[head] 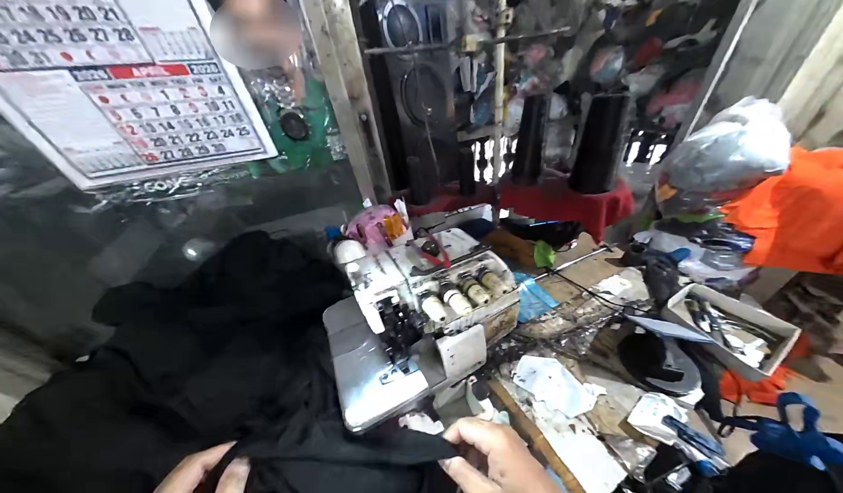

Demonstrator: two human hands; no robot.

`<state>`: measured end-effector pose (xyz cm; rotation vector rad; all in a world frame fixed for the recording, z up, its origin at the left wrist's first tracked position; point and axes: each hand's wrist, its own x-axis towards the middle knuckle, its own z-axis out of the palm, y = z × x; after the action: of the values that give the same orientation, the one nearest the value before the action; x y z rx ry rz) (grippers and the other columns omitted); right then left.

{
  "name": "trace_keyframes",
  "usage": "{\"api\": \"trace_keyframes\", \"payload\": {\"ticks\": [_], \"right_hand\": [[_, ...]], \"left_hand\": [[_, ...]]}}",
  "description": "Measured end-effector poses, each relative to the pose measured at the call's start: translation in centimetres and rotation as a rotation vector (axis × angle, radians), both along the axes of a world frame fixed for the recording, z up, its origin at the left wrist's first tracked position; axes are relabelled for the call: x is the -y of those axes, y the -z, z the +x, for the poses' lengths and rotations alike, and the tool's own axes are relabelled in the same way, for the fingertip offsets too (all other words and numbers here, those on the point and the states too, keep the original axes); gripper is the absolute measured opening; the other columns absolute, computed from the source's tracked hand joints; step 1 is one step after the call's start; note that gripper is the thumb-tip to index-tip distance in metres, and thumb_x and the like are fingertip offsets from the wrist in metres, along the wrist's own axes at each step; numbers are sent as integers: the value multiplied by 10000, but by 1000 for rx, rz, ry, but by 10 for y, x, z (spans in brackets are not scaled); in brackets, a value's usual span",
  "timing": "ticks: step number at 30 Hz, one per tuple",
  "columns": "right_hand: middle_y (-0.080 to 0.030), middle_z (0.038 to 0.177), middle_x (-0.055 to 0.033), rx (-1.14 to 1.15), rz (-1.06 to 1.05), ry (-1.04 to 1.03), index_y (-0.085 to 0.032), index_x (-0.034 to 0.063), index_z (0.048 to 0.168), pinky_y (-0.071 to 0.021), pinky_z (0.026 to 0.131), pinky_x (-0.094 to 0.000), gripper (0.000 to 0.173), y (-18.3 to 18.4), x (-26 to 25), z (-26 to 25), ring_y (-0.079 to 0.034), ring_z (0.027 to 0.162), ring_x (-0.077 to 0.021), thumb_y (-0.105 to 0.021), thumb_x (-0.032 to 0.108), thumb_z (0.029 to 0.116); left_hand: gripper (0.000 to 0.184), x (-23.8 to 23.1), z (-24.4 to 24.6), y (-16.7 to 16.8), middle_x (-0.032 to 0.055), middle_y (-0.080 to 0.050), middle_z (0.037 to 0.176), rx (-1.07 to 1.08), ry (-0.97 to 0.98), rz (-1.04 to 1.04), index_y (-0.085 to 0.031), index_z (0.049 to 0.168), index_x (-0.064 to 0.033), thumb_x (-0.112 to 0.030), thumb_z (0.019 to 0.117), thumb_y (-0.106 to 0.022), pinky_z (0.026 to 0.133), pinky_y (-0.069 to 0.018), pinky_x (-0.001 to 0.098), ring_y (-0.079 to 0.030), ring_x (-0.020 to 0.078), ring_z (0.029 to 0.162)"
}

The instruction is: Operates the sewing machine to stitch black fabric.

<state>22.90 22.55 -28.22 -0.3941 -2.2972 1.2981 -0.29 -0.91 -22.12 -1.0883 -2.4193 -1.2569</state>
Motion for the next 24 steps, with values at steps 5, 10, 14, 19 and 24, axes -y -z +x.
{"api": "trace_keyframes", "payload": {"ticks": [5, 10, 14, 19, 24], "right_hand": [[-745, 893, 14, 71, -75, 81, -754, 124, 1071, -615, 657, -312, 168, -5, -5, -9, -705, 733, -88, -635, 191, 974], [-740, 900, -35, 54, -47, 52, -737, 59, 1074, -614, 671, -330, 181, -9, -2, -5, -703, 744, -116, -634, 181, 988], [-720, 863, -35, 7, -40, -16, -717, 66, 1055, -591, 636, -341, 145, 1, -3, -4, -682, 710, -129, -630, 164, 994], [-699, 989, -54, -165, -356, -81, -602, 20, 1149, -616, 811, -374, 227, -66, 7, 2, -698, 901, -138, -412, 131, 1093], [-624, 792, -58, -190, 394, -297, -653, 41, 1103, -500, 593, -319, 357, -157, -9, 33, -583, 669, -126, -741, 353, 952]], "left_hand": [[180, 6, -16, 17, 36, -740, 969, -11, 24, 154, -719, 1055, -8, -118, 951, -620, 813, -597, 236, -692, 33, 895], [172, 5, -21, 28, -26, -743, 942, -51, -6, 243, -743, 1030, -82, -169, 944, -622, 766, -608, 235, -699, 39, 851], [170, 4, -18, 32, -37, -739, 913, -63, -42, 307, -745, 1020, -93, -151, 935, -610, 735, -600, 218, -694, 36, 824], [168, 11, -23, 20, -34, -753, 966, -2, 27, 243, -755, 1051, -117, -186, 969, -626, 805, -616, 280, -710, 58, 891], [218, 52, 10, -100, -9, -698, 1023, -387, -140, 398, -669, 1160, -44, -138, 1004, -549, 799, -577, 238, -659, 12, 893]]}}
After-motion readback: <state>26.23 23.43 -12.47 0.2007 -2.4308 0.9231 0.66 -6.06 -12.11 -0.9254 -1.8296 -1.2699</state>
